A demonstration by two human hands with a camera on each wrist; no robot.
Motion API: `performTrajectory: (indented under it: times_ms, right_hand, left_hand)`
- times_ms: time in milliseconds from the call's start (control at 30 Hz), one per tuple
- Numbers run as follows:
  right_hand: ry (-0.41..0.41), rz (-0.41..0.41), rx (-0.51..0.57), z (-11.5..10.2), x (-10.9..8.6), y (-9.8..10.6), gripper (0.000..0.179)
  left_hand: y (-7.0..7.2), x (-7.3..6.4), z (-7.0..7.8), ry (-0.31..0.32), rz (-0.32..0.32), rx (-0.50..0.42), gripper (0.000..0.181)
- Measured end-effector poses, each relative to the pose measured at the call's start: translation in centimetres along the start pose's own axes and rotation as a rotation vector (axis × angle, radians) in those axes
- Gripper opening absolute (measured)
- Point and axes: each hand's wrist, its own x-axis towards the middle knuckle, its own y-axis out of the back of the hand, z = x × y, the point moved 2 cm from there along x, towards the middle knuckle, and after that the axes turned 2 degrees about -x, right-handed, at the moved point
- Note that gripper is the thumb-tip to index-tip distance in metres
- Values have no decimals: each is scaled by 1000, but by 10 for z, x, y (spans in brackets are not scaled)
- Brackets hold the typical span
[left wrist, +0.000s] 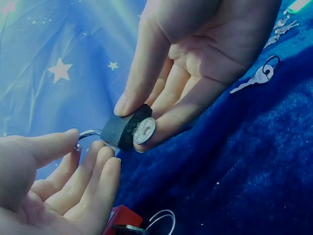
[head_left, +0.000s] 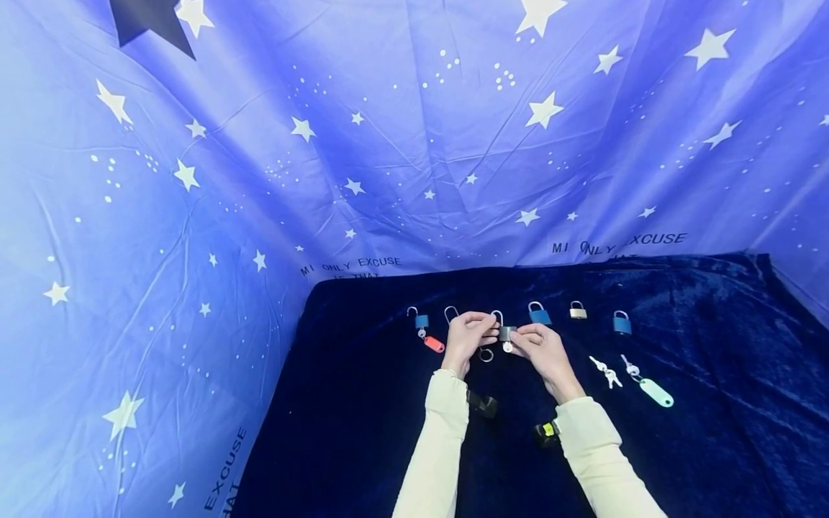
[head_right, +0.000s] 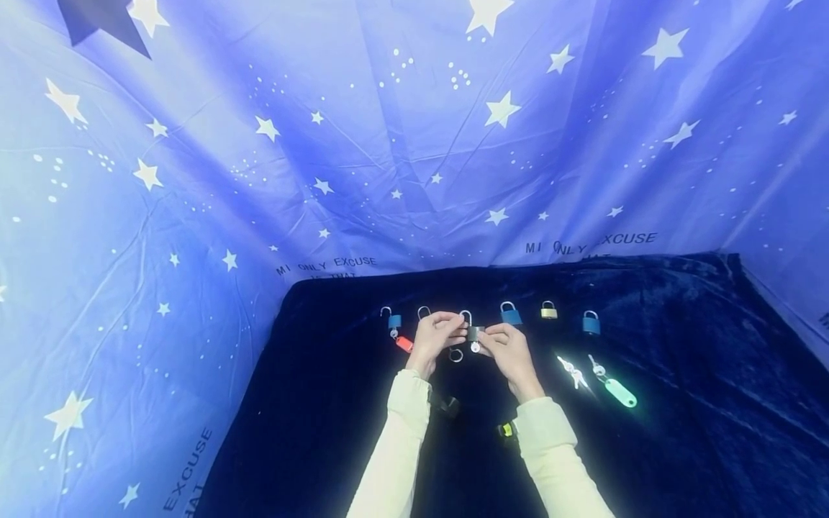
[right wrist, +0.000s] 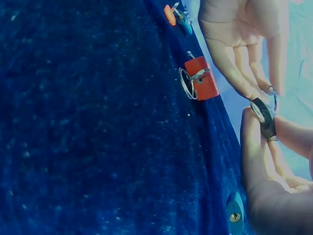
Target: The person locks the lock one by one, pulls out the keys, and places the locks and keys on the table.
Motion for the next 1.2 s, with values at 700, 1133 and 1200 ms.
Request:
performTrajectory:
  times_ms: [700, 1133, 1200]
  right_hand:
    - [32, -7, 47, 3, -6, -6, 23]
    - [18, -27, 130, 3, -12, -12, 22]
    - [3, -40, 142, 3, -13, -12, 25]
  left_hand:
    - [-1, 3, 3, 10, -85, 104, 45]
    - [-9, 0, 10, -28, -101, 121, 26]
    - [-10, 0, 12, -38, -80, 107, 27]
